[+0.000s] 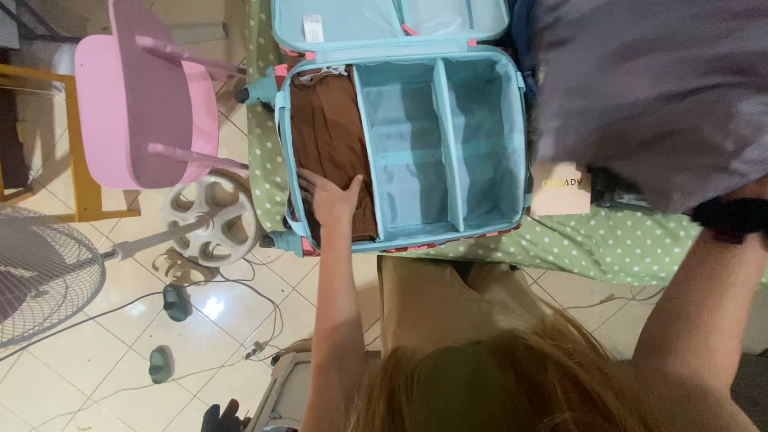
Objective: The person packs folded clothes into a light blue suitcase, secures the compression straps, and closes the suitcase. The person then unzips the suitcase and removes several folded garments, placing them on the bed.
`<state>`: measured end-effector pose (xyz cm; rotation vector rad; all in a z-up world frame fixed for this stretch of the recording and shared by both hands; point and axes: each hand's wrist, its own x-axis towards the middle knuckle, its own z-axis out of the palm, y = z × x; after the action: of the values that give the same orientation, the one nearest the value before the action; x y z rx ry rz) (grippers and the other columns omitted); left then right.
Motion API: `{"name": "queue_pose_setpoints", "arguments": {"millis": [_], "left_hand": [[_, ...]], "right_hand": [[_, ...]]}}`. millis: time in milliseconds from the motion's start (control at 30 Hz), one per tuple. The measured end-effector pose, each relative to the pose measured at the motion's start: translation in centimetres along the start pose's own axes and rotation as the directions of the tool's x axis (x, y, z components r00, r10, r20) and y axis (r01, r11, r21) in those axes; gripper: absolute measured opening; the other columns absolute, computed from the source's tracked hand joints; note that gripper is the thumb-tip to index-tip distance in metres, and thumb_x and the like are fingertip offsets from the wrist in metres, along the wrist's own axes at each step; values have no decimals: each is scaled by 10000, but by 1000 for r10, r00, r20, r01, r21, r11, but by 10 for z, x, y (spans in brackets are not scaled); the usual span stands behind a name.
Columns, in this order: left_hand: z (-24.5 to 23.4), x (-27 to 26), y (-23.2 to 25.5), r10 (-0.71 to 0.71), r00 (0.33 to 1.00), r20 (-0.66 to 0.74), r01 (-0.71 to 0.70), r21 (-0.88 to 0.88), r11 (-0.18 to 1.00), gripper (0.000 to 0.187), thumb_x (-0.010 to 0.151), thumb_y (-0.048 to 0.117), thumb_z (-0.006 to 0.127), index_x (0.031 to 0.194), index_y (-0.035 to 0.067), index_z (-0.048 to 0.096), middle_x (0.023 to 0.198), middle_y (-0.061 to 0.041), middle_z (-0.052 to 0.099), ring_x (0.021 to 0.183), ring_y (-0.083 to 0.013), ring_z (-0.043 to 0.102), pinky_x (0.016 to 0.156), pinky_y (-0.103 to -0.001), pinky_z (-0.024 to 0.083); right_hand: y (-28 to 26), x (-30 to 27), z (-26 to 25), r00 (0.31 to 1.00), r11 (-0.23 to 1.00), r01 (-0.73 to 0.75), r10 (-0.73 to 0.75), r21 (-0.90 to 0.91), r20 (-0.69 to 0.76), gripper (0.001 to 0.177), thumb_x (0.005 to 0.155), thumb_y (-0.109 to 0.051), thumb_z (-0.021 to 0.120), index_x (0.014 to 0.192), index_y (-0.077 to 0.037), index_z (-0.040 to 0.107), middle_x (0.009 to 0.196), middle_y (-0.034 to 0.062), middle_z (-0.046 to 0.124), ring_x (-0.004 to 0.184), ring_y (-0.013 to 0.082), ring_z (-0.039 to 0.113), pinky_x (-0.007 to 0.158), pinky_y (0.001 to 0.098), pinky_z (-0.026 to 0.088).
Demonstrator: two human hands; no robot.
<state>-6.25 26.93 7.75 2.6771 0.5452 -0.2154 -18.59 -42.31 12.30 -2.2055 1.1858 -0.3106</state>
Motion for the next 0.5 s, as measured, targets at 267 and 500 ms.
{"name": "queue_pose_setpoints", "arguments": {"millis": [267,500], "left_hand": [[12,47,-11,-260,922,286,321,-192,927,1168,606,469,962,1379,-159,353,1422,-346,479,1335,-404,498,1139,-421,376],[-48,-25,61,56,993,100,-32,-224,974,473,757,397,828,966,-20,747,1006,-256,741,981,-406,717,883,-466,563]], "right_hand": [[-106,-48,38,832,818,410,-517,-403,-202,328,869,-3,668,1194,-33,698,1254,125,656,1222,280,596,1099,422,479],[-191,-242,156,603,760,-49,-495,648,625,469,957,-80,699,1401,-63,548,1385,89,619,1290,219,593,1087,402,514]]}}
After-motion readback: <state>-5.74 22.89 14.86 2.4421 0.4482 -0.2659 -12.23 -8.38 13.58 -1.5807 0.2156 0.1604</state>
